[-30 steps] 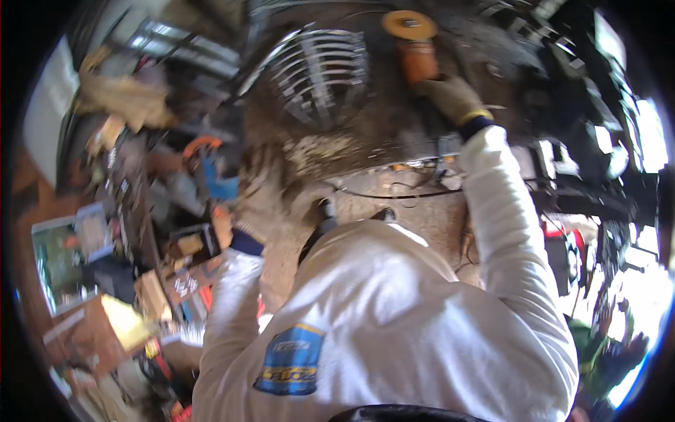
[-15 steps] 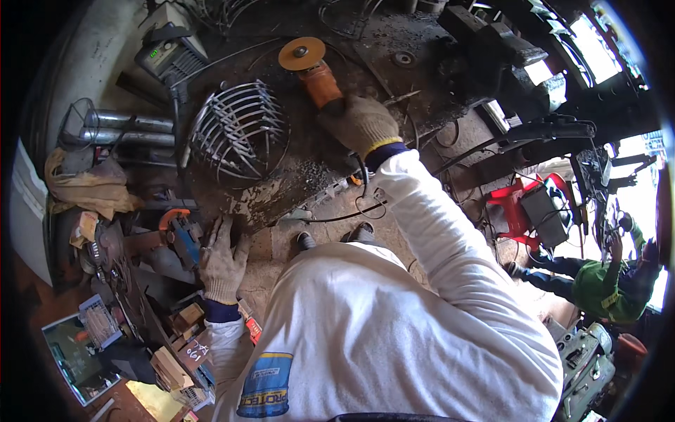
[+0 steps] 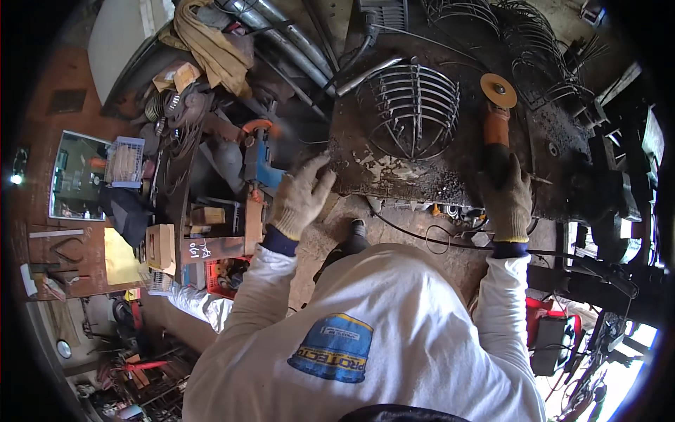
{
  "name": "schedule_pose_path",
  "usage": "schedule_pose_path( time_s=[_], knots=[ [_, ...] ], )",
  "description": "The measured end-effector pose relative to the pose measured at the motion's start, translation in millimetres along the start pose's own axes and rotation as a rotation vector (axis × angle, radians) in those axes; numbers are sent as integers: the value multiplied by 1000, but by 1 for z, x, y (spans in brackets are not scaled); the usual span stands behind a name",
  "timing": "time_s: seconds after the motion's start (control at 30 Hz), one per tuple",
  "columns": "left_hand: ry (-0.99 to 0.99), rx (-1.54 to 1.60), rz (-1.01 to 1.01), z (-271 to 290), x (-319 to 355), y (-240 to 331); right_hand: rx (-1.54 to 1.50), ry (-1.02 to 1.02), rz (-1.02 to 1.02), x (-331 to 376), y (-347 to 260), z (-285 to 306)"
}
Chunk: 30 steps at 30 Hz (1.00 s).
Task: The person uses an angle grinder to smooth a metal frame, then hammers it with a mallet, and finally performs spot welding on the structure.
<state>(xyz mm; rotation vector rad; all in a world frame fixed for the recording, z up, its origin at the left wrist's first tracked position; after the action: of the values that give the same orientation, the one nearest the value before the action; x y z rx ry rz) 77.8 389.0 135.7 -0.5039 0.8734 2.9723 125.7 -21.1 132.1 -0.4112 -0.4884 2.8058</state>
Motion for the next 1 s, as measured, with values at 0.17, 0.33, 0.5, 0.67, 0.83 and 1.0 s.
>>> schedule_pose_path(
  time_s=[0.17, 0.33, 0.5, 0.67, 0.83, 1.0],
  knots=[
    [174, -75, -237, -18, -79, -31, -82, 122, 36, 18, -22, 14],
    [-127, -447, -150, -74, -184, -47, -263, 292, 96, 43, -57, 21],
    [-289, -485, -279, -110, -229, -48, -283, 337, 61, 75, -96, 5],
    [-269, -47, -439, -136, -267, -65, -500, 251, -131, 105, -125, -32],
    [-626, 737, 72, -131, -278, -74, -683, 242, -263, 123, -171, -49],
    [-582, 1015, 138, -109, -239, -71, -860, 186, -304, 110, -212, -56]
  ],
)
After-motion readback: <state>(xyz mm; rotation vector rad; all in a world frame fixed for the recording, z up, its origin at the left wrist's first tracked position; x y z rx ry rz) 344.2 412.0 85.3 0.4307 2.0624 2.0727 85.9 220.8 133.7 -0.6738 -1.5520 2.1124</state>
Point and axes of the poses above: each hand's wrist, its own x-axis away from the middle knuckle, its own z-axis out of the back of the hand, y = z × x, the point moved 8 cm from there along -x, towards the middle knuckle, and after that the axes turned 10 degrees about y, right-handed, at the moved point
